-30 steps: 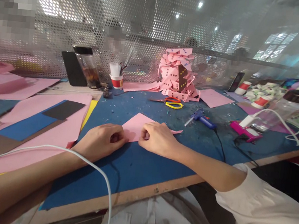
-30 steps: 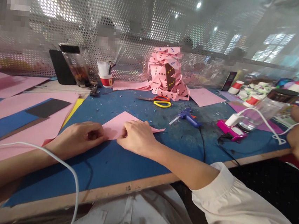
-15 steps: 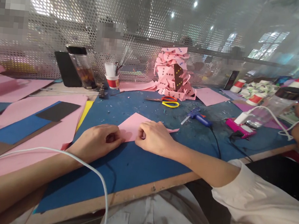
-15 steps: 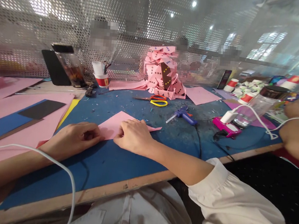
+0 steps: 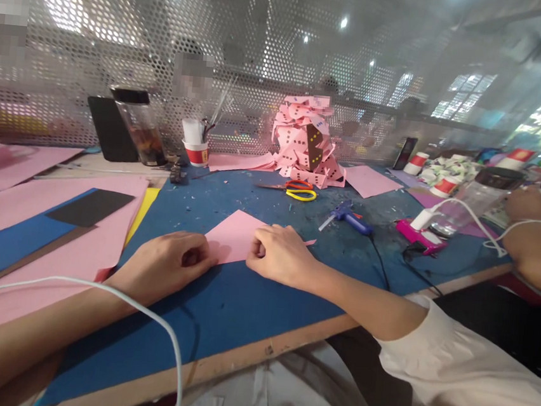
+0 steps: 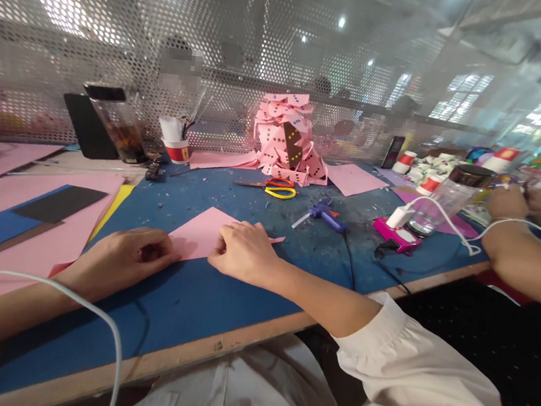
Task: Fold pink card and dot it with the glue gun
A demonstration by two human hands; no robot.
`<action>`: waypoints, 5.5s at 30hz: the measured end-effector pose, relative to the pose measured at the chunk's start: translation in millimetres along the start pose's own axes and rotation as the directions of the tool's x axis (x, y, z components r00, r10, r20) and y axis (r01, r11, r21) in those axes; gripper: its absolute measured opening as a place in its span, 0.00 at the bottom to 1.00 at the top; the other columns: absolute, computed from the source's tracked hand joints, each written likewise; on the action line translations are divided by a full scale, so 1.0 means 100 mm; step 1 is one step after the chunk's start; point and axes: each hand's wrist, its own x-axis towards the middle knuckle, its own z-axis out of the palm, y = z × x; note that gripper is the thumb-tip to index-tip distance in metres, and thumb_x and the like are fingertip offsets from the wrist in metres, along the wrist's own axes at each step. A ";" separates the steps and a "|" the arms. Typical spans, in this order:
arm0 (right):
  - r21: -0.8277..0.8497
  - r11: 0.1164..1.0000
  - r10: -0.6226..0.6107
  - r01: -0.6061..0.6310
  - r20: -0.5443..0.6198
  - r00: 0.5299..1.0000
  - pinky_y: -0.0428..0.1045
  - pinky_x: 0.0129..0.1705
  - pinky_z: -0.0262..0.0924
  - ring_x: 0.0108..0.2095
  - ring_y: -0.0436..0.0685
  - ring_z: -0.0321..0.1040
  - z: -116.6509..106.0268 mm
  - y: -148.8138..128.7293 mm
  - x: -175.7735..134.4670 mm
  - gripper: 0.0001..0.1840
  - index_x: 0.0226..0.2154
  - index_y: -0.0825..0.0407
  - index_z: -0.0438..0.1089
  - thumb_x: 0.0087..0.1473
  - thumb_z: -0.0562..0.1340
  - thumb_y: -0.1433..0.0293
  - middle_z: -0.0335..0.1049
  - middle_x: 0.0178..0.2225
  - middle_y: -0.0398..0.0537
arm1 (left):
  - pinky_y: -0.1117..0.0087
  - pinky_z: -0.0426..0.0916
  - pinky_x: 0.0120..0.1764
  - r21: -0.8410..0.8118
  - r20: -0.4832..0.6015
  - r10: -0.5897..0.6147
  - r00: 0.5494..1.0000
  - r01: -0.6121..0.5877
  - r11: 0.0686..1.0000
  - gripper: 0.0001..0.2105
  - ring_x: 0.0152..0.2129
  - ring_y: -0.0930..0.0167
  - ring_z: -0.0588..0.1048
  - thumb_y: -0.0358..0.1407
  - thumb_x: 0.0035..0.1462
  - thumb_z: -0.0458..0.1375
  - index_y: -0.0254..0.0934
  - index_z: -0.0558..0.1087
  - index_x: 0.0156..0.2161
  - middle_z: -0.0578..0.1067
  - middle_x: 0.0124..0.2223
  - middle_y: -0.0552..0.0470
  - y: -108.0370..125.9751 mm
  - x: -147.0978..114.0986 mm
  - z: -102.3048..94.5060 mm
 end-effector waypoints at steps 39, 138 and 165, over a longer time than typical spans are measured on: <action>0.143 0.990 -0.016 0.015 0.009 1.000 0.48 0.41 0.53 0.34 0.51 0.64 -0.13 0.20 -0.13 0.03 0.29 0.51 0.69 0.51 0.65 0.71 0.73 0.33 0.42 | 0.71 0.61 0.29 -0.004 -0.009 0.013 1.000 -0.013 1.000 0.17 0.23 0.70 0.70 0.52 0.61 0.53 0.41 0.70 0.30 0.73 0.26 0.54 -0.08 0.00 0.03; 0.078 0.986 0.155 -0.150 -0.058 0.986 0.47 0.36 0.51 0.31 0.50 0.63 -0.36 0.75 -0.51 0.07 0.26 0.51 0.66 0.49 0.66 0.73 0.69 0.30 0.41 | 0.71 0.61 0.32 -0.004 0.039 0.092 0.995 -0.092 0.996 0.21 0.25 0.70 0.69 0.55 0.63 0.52 0.40 0.69 0.29 0.72 0.28 0.56 -0.17 0.00 0.05; 0.268 0.962 0.001 0.058 -0.212 0.977 0.47 0.44 0.60 0.40 0.52 0.66 -0.44 0.73 -0.51 0.13 0.35 0.51 0.66 0.54 0.54 0.82 0.67 0.39 0.46 | 0.70 0.63 0.31 -0.015 0.054 0.081 0.995 -0.080 0.997 0.22 0.25 0.70 0.70 0.56 0.61 0.52 0.40 0.69 0.29 0.72 0.27 0.56 -0.21 0.01 0.06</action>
